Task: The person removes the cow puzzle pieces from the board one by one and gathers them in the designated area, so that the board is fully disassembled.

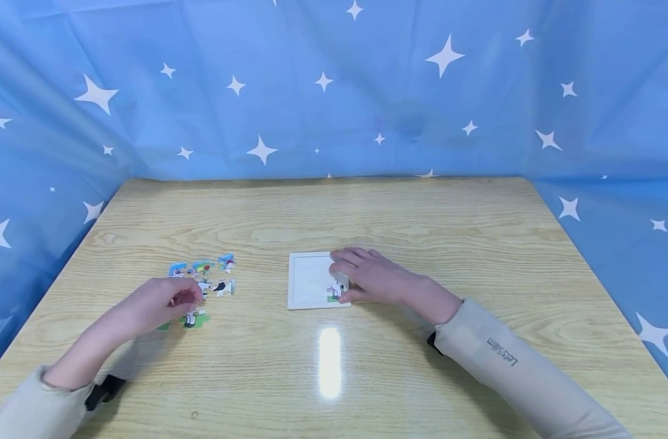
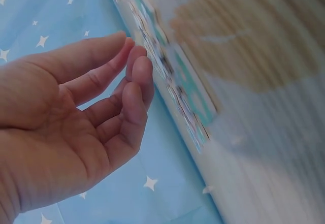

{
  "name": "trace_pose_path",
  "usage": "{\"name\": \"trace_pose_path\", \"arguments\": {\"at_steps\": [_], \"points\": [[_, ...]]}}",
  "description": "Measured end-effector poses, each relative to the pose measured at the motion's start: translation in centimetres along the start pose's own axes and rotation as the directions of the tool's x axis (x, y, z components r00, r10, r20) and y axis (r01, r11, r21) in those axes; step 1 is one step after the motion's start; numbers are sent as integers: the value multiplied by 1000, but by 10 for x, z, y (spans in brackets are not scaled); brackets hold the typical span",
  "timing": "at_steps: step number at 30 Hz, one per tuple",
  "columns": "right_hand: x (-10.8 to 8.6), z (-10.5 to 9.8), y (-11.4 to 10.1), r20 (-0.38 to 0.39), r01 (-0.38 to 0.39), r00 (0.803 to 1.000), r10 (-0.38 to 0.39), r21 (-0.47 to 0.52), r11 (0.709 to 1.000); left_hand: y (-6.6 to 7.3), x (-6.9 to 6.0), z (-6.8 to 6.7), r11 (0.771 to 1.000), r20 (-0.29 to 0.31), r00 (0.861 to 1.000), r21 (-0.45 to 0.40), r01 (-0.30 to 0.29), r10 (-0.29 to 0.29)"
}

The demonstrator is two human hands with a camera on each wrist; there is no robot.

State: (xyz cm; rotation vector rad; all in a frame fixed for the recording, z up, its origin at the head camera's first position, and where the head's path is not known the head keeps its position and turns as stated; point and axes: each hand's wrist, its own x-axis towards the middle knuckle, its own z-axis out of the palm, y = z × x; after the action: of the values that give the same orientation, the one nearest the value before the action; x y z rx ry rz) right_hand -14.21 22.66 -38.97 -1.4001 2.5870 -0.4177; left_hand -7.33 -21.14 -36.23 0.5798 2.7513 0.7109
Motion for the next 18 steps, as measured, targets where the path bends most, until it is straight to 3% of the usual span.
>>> {"name": "trace_pose_path", "arguments": {"at_steps": [8, 18], "points": [[-1, -7, -9, -2, 2, 1000, -2, -12, 1000, 14, 7, 10, 996, -57, 995, -34, -77, 75], [-3, -1, 1, -25, 38, 999, -38, -6, 999, 37, 21, 21, 987, -38, 989, -73, -146, 143]]}}
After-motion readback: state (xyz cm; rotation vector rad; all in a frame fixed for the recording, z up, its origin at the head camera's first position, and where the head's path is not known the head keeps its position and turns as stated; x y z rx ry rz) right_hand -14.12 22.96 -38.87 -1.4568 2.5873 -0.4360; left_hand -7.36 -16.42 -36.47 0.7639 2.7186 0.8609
